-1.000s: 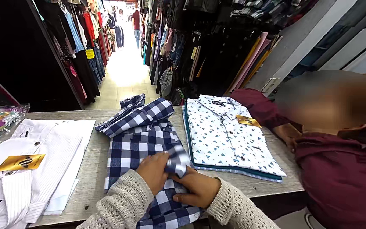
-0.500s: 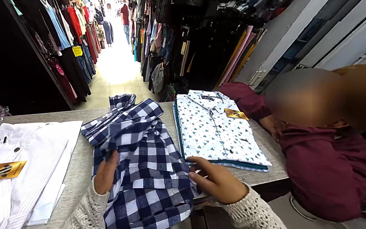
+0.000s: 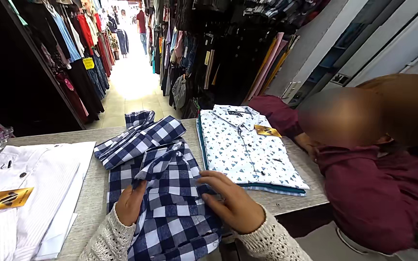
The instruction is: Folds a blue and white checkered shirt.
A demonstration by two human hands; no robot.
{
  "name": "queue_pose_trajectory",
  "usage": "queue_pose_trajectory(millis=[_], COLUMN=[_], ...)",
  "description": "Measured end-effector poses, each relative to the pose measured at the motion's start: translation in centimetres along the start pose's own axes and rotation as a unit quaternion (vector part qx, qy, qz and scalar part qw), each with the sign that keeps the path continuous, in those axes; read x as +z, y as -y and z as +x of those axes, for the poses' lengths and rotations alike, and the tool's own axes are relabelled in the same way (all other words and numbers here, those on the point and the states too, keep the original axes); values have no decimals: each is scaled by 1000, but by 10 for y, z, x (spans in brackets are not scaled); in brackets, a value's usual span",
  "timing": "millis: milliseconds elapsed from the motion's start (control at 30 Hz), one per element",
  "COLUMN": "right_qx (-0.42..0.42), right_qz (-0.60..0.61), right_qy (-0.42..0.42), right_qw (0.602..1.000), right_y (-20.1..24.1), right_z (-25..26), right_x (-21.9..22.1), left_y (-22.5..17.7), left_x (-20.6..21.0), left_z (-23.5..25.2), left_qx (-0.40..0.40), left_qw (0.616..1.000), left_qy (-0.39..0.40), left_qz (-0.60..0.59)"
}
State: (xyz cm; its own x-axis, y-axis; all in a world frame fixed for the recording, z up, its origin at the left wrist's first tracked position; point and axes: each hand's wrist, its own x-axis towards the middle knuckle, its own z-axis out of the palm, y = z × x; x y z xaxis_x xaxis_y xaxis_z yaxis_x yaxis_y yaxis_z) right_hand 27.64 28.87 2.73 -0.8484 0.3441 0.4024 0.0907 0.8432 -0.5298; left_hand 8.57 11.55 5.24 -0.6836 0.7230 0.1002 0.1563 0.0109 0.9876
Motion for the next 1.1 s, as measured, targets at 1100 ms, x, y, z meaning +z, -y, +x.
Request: queue_pose_trajectory(millis=[1100], right_qx=[50], right_qz=[331], right_qy=[33], right_qw=[942], right_y=[36], right_z=[174], right_x=[-18], left_y=[-22], left_x=[-49], left_z=[-8], left_qx=[6], left_qw=[954], left_qy=[-276], left_qz=[-115])
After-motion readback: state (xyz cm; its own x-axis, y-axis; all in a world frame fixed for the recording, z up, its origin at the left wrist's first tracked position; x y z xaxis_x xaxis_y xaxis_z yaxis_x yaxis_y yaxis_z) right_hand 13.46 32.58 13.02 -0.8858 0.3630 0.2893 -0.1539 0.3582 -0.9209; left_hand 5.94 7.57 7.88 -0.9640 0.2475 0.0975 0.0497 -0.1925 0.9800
